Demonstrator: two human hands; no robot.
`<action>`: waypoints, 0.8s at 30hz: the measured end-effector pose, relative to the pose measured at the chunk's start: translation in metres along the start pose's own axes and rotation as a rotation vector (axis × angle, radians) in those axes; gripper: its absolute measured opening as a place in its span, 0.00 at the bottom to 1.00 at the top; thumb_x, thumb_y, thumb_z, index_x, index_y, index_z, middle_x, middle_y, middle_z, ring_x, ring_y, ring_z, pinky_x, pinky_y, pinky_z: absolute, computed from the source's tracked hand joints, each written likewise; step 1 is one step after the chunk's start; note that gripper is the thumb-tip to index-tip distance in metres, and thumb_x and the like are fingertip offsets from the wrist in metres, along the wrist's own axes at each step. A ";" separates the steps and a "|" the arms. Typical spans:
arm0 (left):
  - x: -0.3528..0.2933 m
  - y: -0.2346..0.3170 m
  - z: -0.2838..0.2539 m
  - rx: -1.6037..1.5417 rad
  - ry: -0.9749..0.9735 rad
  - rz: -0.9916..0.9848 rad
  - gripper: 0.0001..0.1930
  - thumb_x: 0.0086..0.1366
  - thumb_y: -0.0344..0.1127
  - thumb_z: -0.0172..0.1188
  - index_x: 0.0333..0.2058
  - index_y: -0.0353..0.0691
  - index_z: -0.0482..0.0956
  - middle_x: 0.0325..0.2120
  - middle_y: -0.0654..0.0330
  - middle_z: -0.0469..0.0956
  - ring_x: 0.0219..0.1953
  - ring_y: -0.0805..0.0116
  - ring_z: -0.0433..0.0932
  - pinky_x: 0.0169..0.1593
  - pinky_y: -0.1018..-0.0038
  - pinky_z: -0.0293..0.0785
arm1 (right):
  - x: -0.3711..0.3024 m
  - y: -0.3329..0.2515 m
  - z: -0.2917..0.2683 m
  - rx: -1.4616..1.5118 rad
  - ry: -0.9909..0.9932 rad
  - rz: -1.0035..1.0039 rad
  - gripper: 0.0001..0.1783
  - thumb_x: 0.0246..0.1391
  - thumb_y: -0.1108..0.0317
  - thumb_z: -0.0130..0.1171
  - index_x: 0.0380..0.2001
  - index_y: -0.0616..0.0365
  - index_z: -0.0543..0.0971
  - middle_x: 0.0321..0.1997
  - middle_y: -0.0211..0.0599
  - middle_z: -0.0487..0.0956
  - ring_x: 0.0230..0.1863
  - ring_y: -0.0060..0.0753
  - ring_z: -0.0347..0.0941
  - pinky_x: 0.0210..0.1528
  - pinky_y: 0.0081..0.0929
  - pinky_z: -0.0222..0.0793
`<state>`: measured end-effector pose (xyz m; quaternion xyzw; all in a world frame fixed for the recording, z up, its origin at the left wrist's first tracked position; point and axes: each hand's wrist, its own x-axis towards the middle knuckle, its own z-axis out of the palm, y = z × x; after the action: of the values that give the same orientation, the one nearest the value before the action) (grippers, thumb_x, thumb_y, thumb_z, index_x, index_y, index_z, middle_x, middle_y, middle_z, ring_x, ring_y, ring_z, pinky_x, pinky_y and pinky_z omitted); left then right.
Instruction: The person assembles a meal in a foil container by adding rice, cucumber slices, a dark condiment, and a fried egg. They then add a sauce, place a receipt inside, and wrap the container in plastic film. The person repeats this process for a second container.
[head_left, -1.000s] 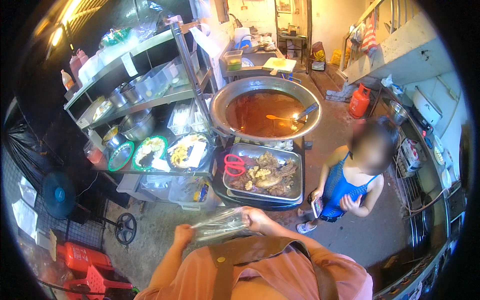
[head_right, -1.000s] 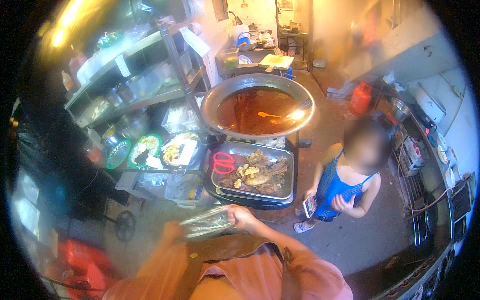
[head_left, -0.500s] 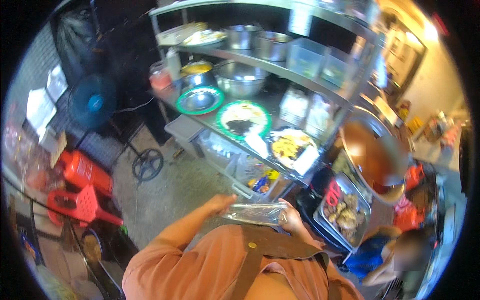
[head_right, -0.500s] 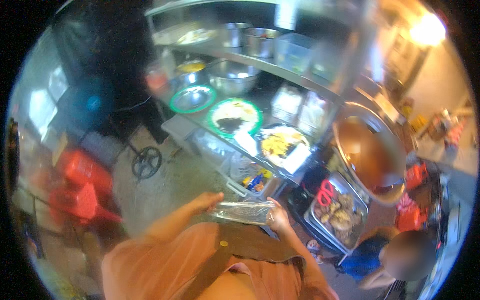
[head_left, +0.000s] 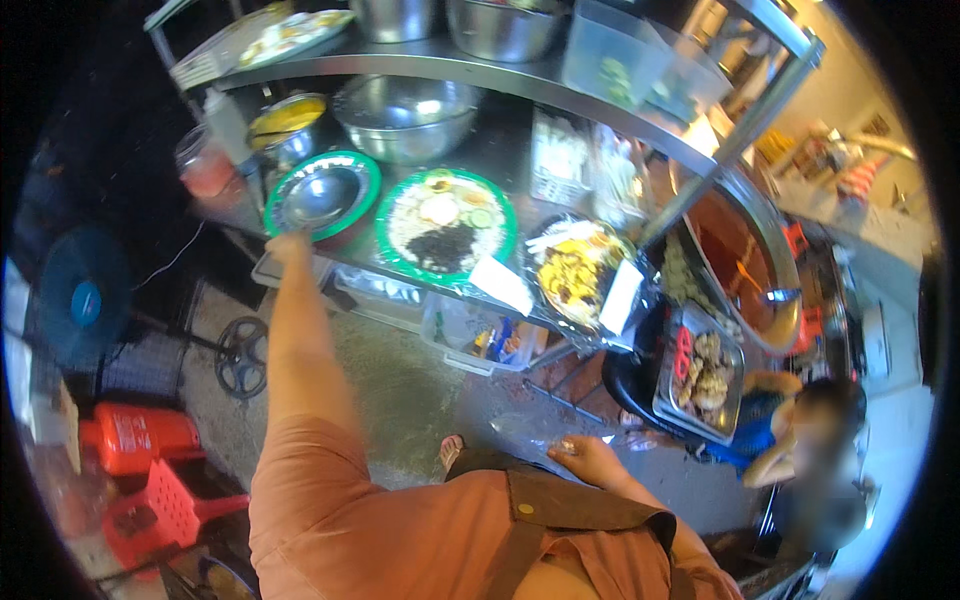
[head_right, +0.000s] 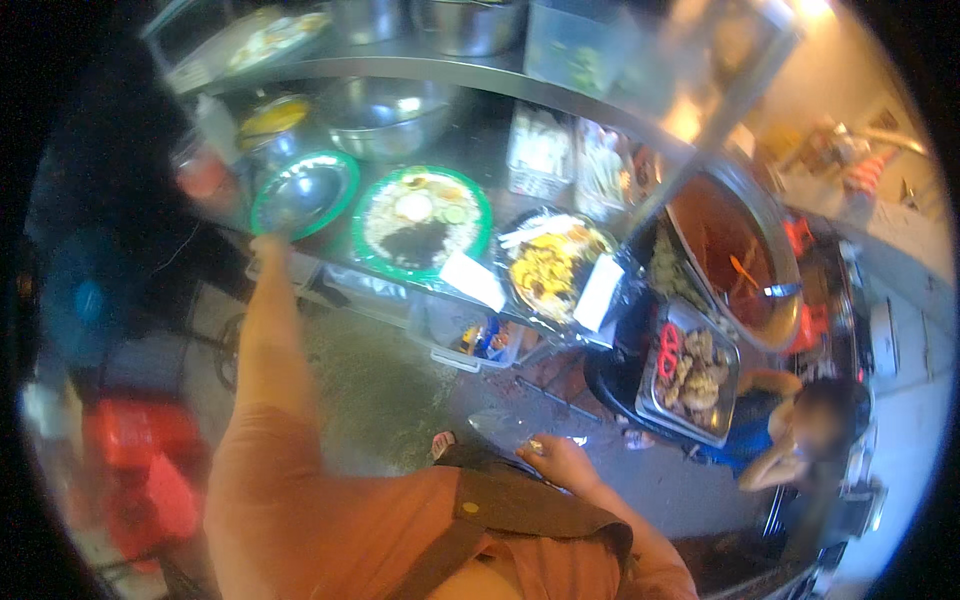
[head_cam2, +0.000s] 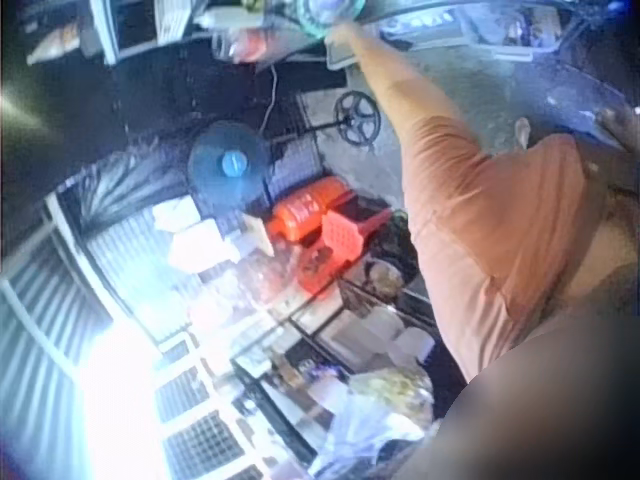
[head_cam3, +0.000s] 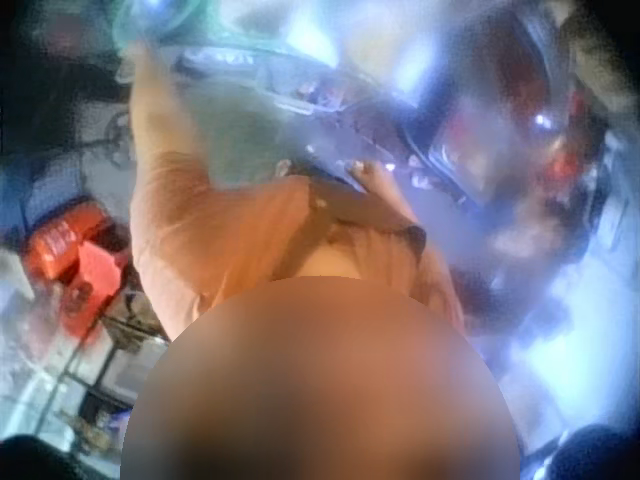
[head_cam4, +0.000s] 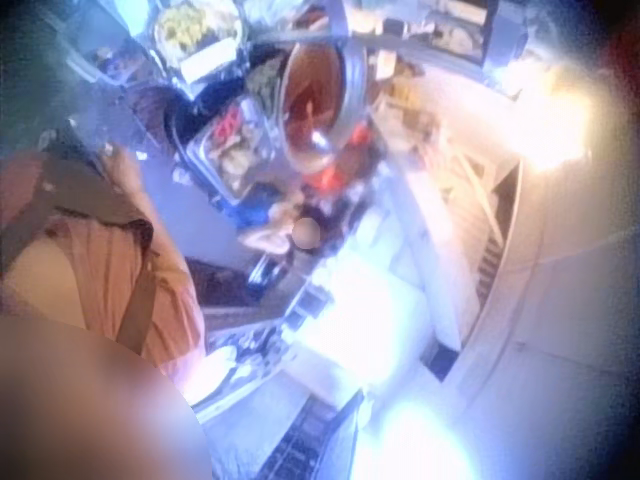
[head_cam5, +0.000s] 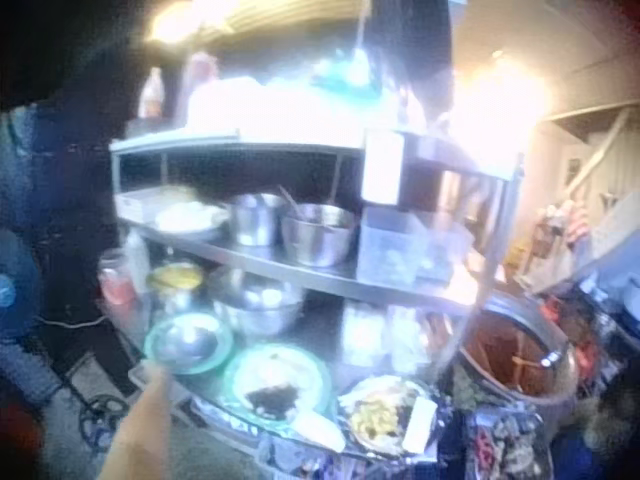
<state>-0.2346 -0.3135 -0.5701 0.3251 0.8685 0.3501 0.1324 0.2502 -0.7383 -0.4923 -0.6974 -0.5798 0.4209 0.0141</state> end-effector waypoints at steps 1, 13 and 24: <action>0.016 -0.006 -0.002 0.058 -0.118 0.085 0.38 0.47 0.56 0.66 0.40 0.20 0.70 0.40 0.42 0.76 0.45 0.48 0.76 0.48 0.62 0.73 | -0.007 -0.005 -0.006 -0.001 0.008 0.017 0.22 0.53 0.46 0.56 0.37 0.54 0.79 0.30 0.49 0.80 0.33 0.52 0.77 0.38 0.40 0.70; -0.035 -0.027 -0.130 -0.999 -0.613 0.232 0.13 0.57 0.34 0.58 0.39 0.34 0.73 0.28 0.57 0.77 0.26 0.70 0.76 0.30 0.74 0.73 | -0.044 0.028 -0.057 0.073 0.438 -0.164 0.20 0.55 0.48 0.53 0.46 0.44 0.79 0.37 0.50 0.79 0.38 0.54 0.76 0.40 0.41 0.72; -0.507 0.069 -0.100 -0.248 -2.226 0.665 0.52 0.55 0.26 0.64 0.67 0.47 0.33 0.51 0.47 0.71 0.43 0.65 0.76 0.42 0.72 0.77 | -0.124 0.088 -0.131 0.248 0.150 -0.389 0.18 0.58 0.58 0.54 0.47 0.57 0.77 0.46 0.42 0.79 0.47 0.35 0.75 0.51 0.30 0.67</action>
<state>0.1347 -0.6610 -0.4491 0.6487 0.1050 -0.0285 0.7532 0.4029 -0.8079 -0.3818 -0.5948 -0.6443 0.4255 0.2236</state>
